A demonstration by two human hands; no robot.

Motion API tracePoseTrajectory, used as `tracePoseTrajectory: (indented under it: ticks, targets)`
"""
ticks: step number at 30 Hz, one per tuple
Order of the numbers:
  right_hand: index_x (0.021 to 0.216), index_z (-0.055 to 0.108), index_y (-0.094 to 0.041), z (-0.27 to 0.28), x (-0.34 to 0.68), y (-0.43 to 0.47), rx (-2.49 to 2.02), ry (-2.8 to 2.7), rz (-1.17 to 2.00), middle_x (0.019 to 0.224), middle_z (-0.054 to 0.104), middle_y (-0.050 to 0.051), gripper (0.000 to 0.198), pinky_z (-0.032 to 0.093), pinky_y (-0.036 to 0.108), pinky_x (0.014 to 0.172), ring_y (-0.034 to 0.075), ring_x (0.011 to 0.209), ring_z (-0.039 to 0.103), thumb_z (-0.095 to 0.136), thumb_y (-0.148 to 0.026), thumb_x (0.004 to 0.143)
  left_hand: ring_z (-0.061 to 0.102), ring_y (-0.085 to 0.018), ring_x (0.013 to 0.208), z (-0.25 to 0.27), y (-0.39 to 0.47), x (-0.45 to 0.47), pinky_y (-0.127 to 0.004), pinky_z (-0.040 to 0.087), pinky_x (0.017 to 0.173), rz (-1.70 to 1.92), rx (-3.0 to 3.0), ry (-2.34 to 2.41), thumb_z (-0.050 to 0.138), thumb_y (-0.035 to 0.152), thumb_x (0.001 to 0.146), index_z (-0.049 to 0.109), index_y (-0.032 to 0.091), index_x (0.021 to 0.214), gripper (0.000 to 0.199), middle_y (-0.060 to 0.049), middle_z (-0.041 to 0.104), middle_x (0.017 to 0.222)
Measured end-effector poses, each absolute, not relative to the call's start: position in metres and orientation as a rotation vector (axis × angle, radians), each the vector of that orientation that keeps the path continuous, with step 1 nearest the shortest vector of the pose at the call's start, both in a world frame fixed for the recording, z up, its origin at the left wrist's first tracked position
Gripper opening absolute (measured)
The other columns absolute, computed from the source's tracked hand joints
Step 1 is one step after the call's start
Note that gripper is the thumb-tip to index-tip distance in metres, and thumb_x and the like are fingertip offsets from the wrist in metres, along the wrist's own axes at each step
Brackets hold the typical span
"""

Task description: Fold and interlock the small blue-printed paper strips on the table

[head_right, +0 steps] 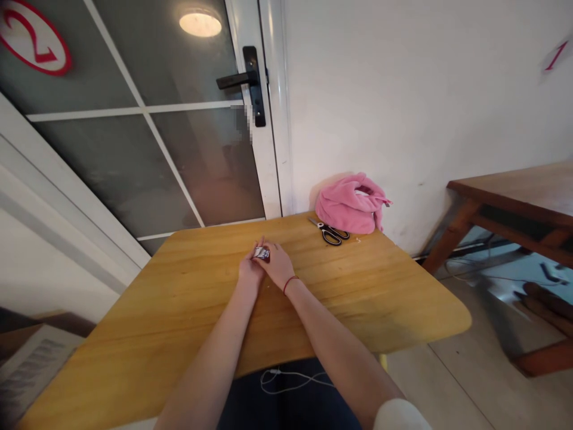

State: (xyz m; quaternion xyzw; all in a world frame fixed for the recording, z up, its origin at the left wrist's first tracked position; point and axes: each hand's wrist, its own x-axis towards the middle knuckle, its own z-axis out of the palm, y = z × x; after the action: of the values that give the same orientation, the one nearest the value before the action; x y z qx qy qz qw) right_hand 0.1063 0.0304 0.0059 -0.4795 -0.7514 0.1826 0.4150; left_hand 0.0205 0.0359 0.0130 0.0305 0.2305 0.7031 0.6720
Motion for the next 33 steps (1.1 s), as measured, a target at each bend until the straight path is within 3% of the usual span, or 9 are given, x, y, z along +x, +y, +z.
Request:
tracePoseTrajectory:
  ticks: [7, 15, 23, 29, 33]
  targets:
    - [0.105, 0.053, -0.019, 0.002, 0.106, 0.033, -1.179, -1.874, 0.549, 0.105, 0.060, 0.006, 0.031, 0.043, 0.030, 0.083, 0.017, 0.096, 0.056, 0.060, -0.029, 0.076, 0.062, -0.017, 0.092, 0.014, 0.036, 0.024, -0.031, 0.048, 0.082, 1.546, 0.100, 0.529, 0.033, 0.010, 0.085, 0.056, 0.014, 0.110, 0.035, -0.012, 0.060, 0.115]
    - [0.102, 0.059, -0.019, 0.010, 0.107, 0.028, -1.268, -1.897, 0.519, 0.099, 0.064, 0.007, 0.027, 0.044, 0.031, 0.080, 0.019, 0.091, 0.059, 0.059, -0.029, 0.078, 0.058, -0.018, 0.104, 0.014, 0.035, 0.021, -0.037, 0.047, 0.088, 1.579, 0.067, 0.535, 0.033, 0.007, 0.084, 0.052, 0.021, 0.108, 0.033, -0.009, 0.053, 0.126]
    - [0.098, 0.060, -0.016, 0.010, 0.107, 0.029, -1.151, -1.870, 0.543, 0.098, 0.064, 0.007, 0.023, 0.044, 0.029, 0.081, 0.018, 0.090, 0.059, 0.058, -0.029, 0.079, 0.058, -0.012, 0.104, 0.019, 0.037, 0.018, -0.023, 0.051, 0.077, 1.652, -0.033, 0.554, 0.028, 0.002, 0.085, 0.043, 0.019, 0.118, 0.040, -0.010, 0.047, 0.132]
    - [0.098, 0.059, -0.016, 0.007, 0.107, 0.031, -1.126, -1.824, 0.514, 0.096, 0.064, 0.007, 0.024, 0.045, 0.029, 0.079, 0.017, 0.087, 0.059, 0.057, -0.031, 0.079, 0.064, -0.012, 0.088, 0.016, 0.040, 0.009, -0.024, 0.053, 0.071, 1.665, -0.095, 0.577, 0.027, 0.004, 0.087, 0.047, 0.015, 0.113, 0.035, -0.011, 0.059, 0.114]
    - [0.100, 0.059, -0.016, 0.006, 0.106, 0.032, -1.099, -1.828, 0.520, 0.099, 0.064, 0.007, 0.024, 0.045, 0.029, 0.082, 0.017, 0.090, 0.058, 0.057, -0.029, 0.079, 0.064, -0.015, 0.080, 0.014, 0.041, 0.010, -0.027, 0.052, 0.075, 1.612, 0.008, 0.596, 0.040, 0.012, 0.085, 0.057, 0.011, 0.095, 0.020, -0.010, 0.065, 0.092]
